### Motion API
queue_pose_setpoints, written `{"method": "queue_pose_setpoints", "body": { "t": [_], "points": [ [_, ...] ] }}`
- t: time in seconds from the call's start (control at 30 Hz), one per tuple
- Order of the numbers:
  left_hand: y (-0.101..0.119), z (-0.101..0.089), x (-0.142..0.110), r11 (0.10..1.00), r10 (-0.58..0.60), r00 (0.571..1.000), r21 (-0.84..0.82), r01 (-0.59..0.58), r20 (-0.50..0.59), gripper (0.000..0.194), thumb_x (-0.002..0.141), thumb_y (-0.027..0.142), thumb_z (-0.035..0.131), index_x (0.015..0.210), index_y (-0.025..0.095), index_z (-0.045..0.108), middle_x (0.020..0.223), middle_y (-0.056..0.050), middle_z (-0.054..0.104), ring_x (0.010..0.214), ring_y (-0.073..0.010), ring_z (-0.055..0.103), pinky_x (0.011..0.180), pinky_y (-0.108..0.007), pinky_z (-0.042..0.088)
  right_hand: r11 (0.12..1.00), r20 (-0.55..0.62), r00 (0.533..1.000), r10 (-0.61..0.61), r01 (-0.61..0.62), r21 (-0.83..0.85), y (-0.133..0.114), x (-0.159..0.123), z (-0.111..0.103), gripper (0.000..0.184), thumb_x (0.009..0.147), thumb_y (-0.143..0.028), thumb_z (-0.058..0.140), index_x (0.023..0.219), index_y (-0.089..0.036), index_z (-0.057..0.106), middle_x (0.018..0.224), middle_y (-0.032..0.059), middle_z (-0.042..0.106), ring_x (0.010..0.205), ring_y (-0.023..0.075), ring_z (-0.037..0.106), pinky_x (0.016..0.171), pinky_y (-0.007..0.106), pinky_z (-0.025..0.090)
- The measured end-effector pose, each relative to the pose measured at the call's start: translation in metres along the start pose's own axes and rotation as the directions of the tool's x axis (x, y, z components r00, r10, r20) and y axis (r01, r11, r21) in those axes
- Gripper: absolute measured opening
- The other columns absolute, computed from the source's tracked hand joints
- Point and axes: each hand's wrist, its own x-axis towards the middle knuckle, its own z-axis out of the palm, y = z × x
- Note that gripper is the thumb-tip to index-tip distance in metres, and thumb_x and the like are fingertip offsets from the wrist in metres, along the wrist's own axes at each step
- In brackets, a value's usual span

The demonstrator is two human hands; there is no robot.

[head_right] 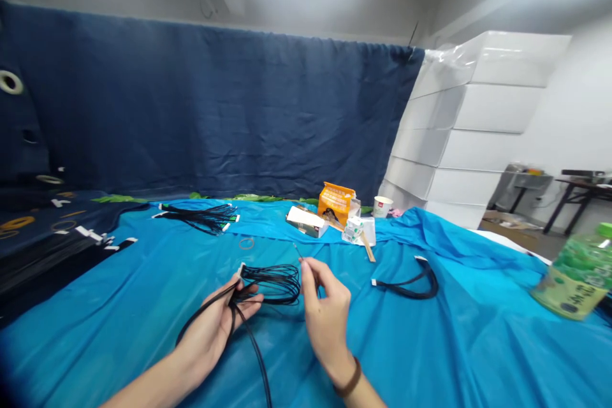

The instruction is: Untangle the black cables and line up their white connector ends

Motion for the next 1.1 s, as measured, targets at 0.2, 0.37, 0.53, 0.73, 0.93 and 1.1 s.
{"method": "queue_pose_setpoints", "body": {
  "t": [0.2,0.37,0.53,0.73,0.93,1.1],
  "points": [
    [0.000,-0.001,-0.002,1.000,-0.030,0.999,0.009,0.030,0.029,0.012,0.075,0.024,0.055,0.077,0.014,0.050,0.072,-0.011,0.068,0.066,-0.0201,0.066,0.072,-0.035,0.052,0.775,0.202,0.790,-0.579,0.611,-0.165,0.000,-0.009,0.002,0.017,0.081,-0.011,0.049,0.094,-0.016,0.058,0.067,0.0023,0.063,0.056,0.0124,0.056,0.055,0.024,0.042],
    [-0.005,-0.003,0.001,0.999,-0.053,0.998,0.000,0.053,0.023,0.013,0.073,0.024,0.058,0.077,0.014,0.050,0.070,-0.009,0.068,0.065,-0.0203,0.066,0.071,-0.035,0.052,0.743,0.267,0.752,-0.603,0.651,-0.153,0.001,-0.011,0.002,0.017,0.081,-0.008,0.049,0.096,-0.014,0.055,0.065,0.0023,0.061,0.054,0.0119,0.054,0.052,0.025,0.040],
    [-0.002,0.001,-0.002,0.999,-0.041,0.999,0.008,0.041,0.026,0.012,0.076,0.025,0.054,0.077,0.013,0.050,0.067,-0.009,0.067,0.062,-0.0199,0.065,0.070,-0.035,0.052,0.721,0.210,0.744,-0.634,0.667,-0.188,0.000,-0.007,-0.003,0.019,0.079,-0.007,0.052,0.096,-0.014,0.056,0.071,0.0039,0.065,0.056,0.0120,0.057,0.055,0.025,0.042],
    [0.009,0.000,0.003,0.995,0.085,0.996,-0.050,-0.085,-0.013,0.009,0.079,0.022,0.050,0.073,0.014,0.049,0.070,-0.008,0.066,0.067,-0.0191,0.066,0.070,-0.033,0.053,0.876,0.043,0.893,-0.448,0.449,-0.175,-0.002,-0.003,-0.006,0.014,0.079,-0.015,0.052,0.090,-0.017,0.061,0.074,0.0029,0.066,0.059,0.0118,0.059,0.057,0.022,0.046],
    [0.012,-0.002,0.005,0.982,0.154,0.988,-0.109,-0.156,-0.027,0.005,0.078,0.019,0.050,0.077,0.015,0.052,0.068,-0.004,0.065,0.065,-0.0189,0.066,0.066,-0.033,0.054,0.888,-0.075,0.937,0.341,-0.295,0.354,0.003,0.012,-0.007,0.029,0.076,-0.039,0.055,0.092,-0.014,0.059,0.048,-0.0045,0.050,0.039,0.0079,0.043,0.037,0.019,0.035],
    [0.011,-0.002,0.003,0.982,0.161,0.987,-0.104,-0.160,0.001,0.006,0.076,0.021,0.053,0.077,0.015,0.052,0.074,-0.006,0.066,0.068,-0.0188,0.065,0.067,-0.033,0.053,0.568,0.098,0.752,0.652,-0.570,0.593,0.010,0.020,-0.006,0.038,0.062,-0.038,0.066,0.090,-0.013,0.059,0.049,-0.0051,0.048,0.044,0.0066,0.041,0.039,0.016,0.035]
  ]
}}
